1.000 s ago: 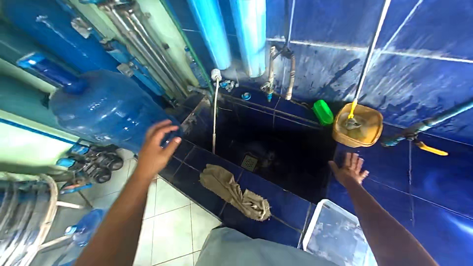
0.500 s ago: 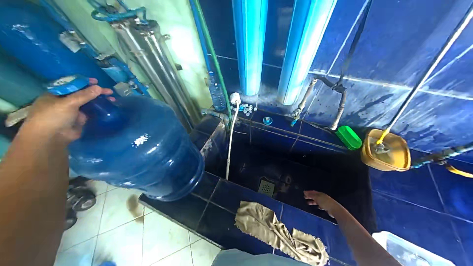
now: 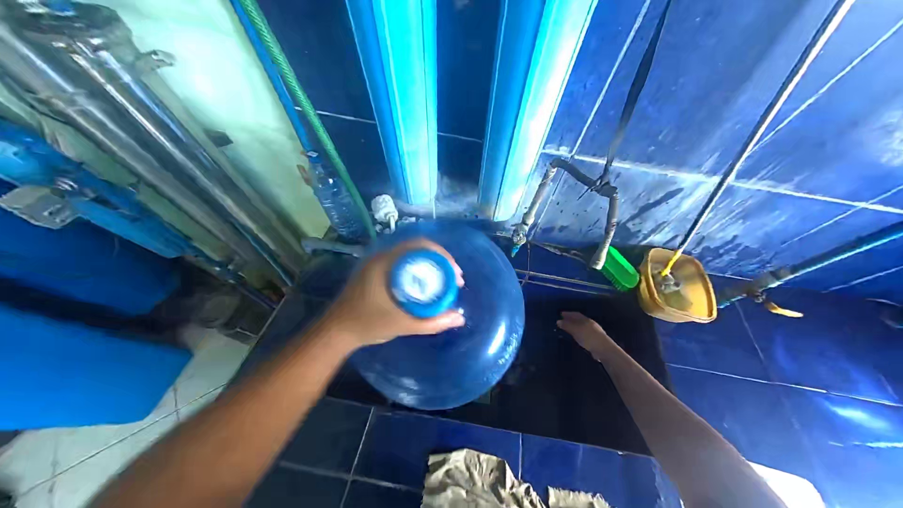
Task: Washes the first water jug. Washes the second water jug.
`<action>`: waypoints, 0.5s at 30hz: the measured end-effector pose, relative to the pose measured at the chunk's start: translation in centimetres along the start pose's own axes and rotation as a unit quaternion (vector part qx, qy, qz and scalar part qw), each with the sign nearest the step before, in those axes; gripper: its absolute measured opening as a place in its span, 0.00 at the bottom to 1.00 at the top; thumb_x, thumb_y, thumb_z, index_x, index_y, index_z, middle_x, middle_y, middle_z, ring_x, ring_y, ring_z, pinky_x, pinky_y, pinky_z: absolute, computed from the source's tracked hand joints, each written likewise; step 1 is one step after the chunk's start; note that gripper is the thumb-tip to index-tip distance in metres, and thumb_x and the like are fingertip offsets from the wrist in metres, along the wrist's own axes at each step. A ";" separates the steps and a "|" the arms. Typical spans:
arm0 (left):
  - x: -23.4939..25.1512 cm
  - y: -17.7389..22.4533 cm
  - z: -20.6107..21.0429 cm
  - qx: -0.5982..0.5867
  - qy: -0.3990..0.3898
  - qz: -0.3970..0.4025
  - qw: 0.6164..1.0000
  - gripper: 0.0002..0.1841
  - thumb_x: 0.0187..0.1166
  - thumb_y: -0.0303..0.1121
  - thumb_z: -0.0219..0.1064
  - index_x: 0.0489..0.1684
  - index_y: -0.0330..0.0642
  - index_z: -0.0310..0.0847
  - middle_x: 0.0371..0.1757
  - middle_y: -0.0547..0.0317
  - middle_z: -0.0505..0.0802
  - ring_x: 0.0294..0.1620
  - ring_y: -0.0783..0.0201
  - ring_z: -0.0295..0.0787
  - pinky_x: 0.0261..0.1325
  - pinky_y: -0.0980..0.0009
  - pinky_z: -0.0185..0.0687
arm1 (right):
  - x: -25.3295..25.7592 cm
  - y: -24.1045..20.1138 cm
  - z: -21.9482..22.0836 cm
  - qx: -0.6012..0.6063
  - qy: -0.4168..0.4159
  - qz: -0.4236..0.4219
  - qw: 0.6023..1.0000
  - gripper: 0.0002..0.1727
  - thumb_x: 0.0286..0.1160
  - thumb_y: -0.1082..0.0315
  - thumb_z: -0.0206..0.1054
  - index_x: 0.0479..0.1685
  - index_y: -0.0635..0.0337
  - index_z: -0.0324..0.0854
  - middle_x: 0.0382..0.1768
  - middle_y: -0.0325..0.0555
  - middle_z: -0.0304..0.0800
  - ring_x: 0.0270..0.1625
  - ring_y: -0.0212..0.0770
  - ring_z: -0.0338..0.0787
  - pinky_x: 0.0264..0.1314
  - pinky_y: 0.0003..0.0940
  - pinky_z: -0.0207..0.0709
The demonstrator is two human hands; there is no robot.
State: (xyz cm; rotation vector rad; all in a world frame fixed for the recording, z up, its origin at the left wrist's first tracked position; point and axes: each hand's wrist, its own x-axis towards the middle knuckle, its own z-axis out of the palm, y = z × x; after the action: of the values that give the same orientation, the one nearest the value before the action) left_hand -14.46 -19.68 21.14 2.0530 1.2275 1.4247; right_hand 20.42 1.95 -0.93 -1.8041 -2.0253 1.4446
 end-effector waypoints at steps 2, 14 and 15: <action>-1.2 -7.7 6.4 -0.053 -0.059 -0.101 0.992 0.30 0.56 0.39 0.88 0.58 0.37 0.85 0.55 0.58 0.95 0.60 0.68 0.91 0.70 0.66 0.86 | 3.5 -1.5 -1.6 -0.108 0.028 -0.040 0.993 0.37 0.82 0.55 0.69 0.86 0.64 0.65 0.83 0.65 0.70 0.85 0.61 0.71 0.86 0.60 0.64; -3.0 -17.8 21.3 -0.156 -0.159 -0.240 0.945 0.34 0.53 0.34 0.90 0.62 0.31 0.83 0.61 0.49 0.93 0.66 0.66 0.87 0.76 0.70 0.78 | 14.8 -7.4 -2.9 -0.266 0.126 -0.075 0.953 0.43 0.64 0.60 0.80 0.85 0.58 0.69 0.84 0.66 0.67 0.88 0.74 0.57 0.74 0.81 0.57; -3.0 -17.8 21.8 -0.164 -0.160 -0.237 0.944 0.34 0.53 0.34 0.90 0.62 0.30 0.83 0.61 0.49 0.93 0.66 0.66 0.87 0.76 0.70 0.78 | 14.7 -7.7 -2.5 -0.251 0.132 -0.068 0.957 0.43 0.65 0.58 0.80 0.84 0.59 0.69 0.84 0.66 0.68 0.87 0.75 0.59 0.74 0.81 0.59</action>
State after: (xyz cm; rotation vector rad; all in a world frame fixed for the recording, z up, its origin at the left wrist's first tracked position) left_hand -3.59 -8.24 -2.32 1.5498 1.1502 0.9501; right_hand 11.62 16.20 -1.88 -1.8403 -2.4529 0.6413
